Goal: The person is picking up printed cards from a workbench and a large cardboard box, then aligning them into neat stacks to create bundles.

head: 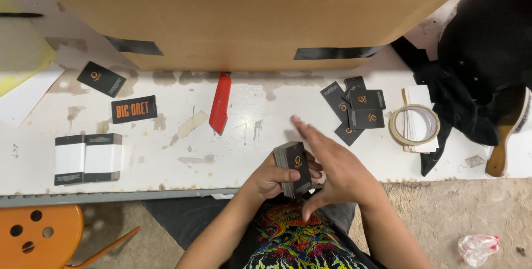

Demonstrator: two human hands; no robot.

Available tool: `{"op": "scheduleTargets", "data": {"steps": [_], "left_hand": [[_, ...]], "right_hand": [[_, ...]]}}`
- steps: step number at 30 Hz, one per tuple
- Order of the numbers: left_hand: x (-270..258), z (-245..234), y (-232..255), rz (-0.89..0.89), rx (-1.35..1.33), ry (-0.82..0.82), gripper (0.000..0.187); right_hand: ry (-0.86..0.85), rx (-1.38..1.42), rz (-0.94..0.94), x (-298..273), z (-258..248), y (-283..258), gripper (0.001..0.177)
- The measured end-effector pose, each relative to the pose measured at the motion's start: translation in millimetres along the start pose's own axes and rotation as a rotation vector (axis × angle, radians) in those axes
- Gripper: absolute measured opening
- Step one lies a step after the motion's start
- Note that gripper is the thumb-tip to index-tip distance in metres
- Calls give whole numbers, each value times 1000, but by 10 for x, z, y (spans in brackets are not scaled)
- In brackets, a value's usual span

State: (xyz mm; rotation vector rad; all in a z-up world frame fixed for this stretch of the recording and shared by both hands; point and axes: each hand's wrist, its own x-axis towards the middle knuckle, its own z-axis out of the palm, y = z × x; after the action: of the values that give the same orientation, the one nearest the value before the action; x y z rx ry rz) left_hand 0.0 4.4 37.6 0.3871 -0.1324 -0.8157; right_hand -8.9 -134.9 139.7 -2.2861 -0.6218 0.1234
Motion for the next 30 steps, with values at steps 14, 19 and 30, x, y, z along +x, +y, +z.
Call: {"op": "scheduleTargets", "data": {"steps": [14,19,30], "left_hand": [[40,-94,-65,12,-63,-20,39],[38,-115,-61,8,-37,-13,40],[71,-75,-115,118,-88,86,44]], "right_hand": [[165,-697,543,-414,-308,1307,54],[151,-814,638,-431,-323,1438,49],[636,94,383,-415,161,298,31]]}}
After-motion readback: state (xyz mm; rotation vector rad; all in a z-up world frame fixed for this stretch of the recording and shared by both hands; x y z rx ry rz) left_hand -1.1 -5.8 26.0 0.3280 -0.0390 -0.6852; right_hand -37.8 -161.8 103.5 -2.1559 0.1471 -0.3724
